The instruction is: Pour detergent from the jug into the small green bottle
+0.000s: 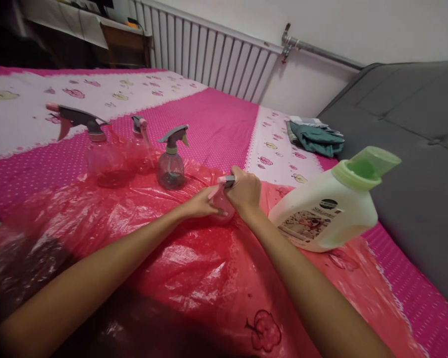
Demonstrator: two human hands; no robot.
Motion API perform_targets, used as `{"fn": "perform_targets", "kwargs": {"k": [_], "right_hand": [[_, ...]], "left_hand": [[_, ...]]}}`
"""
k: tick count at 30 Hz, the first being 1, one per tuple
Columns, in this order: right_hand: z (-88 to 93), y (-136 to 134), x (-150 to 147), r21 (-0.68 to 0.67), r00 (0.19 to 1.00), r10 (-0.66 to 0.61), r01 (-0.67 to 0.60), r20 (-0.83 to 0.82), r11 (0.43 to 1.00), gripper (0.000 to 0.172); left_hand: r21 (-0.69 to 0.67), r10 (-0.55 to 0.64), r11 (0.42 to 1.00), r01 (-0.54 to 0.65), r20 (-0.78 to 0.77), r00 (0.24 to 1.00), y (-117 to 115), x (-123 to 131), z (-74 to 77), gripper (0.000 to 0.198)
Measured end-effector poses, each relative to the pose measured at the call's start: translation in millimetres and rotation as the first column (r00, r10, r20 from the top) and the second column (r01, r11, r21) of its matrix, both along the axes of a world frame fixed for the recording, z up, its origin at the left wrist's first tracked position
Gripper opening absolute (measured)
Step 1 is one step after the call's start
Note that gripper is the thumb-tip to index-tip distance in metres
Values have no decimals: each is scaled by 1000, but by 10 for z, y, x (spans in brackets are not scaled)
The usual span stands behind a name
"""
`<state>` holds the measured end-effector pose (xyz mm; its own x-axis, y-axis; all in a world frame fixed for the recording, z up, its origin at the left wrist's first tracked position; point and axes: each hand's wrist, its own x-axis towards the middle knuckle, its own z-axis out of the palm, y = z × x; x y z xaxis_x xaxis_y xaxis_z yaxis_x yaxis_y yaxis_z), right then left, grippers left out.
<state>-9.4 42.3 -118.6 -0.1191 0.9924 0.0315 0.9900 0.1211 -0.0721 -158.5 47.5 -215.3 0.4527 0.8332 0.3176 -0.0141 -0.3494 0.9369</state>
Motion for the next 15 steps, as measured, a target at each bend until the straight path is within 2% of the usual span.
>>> {"fn": "perform_targets", "kwargs": {"k": [4,9,11,13,15], "right_hand": [[147,79,119,-82,985,158,-153,63,985,71],[403,239,332,-300,913,390,-341,121,891,74],[414,267,337,-340,906,405,-345,124,875,77],[351,267,302,-335,924,361,-303,125,892,81],[249,252,261,-304,954,274,-227,122,925,81]], "left_hand": [[-9,-42,999,42,-27,999,74,-43,4,65],[-4,-134,991,134,-82,988,147,-78,44,70],[1,-154,988,155,-91,984,143,-76,38,60],[8,-152,988,153,-83,985,133,-66,18,53],[2,-130,992,130,-59,990,129,-50,-4,62]]}}
